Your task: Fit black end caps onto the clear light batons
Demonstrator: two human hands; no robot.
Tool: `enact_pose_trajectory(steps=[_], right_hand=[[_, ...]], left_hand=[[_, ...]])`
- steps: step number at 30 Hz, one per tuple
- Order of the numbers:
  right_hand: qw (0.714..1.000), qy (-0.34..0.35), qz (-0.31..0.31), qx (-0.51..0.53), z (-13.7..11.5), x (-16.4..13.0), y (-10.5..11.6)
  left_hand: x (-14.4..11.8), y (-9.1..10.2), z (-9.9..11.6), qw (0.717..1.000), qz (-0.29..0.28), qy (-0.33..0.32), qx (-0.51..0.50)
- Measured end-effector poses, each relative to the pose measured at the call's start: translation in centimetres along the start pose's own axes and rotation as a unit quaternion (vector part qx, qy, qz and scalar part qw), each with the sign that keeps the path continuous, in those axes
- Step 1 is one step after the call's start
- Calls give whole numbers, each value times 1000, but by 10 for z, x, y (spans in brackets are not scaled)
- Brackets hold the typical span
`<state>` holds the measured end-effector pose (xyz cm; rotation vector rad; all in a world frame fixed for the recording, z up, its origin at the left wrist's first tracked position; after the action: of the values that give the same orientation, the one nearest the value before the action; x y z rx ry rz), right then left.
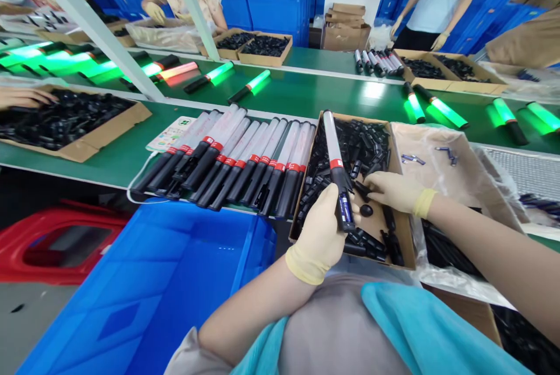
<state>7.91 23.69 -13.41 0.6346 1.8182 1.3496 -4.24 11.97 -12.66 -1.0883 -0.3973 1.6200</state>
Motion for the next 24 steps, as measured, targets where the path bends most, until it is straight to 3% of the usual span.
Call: enact_pose_trajectory(steps=[6, 9, 12, 15, 21, 24], right_hand=[[997, -63, 52, -9, -3, -5, 19], [987, -33, 148, 44, -23, -31, 47], [938, 101, 283, 173, -60, -72, 79], [895, 190, 299, 272, -88, -98, 85], [827, 153, 329, 429, -85, -102, 80], [814, 142, 342, 447, -81, -102, 77]], left_hand=[[-5, -1, -8, 999, -4, 33, -5], [-8, 0, -10, 999, -8, 40, -9], [-8, -4, -12, 999, -24, 40, -10], [-7, -12, -13, 998, -49, 24, -24], [-4, -19, -22, 997, -67, 21, -11], [-6, -19, -22, 998, -63, 19, 8]])
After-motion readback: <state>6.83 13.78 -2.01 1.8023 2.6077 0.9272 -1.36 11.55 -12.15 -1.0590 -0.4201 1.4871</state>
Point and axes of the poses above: each hand's wrist, its own x-axis towards the middle knuckle, its own y-axis out of the back of the hand, z = x × y, the point moved 10 cm from there along x, towards the middle knuckle, and after that the axes turned 3 degrees about x, right-handed, at the moved point
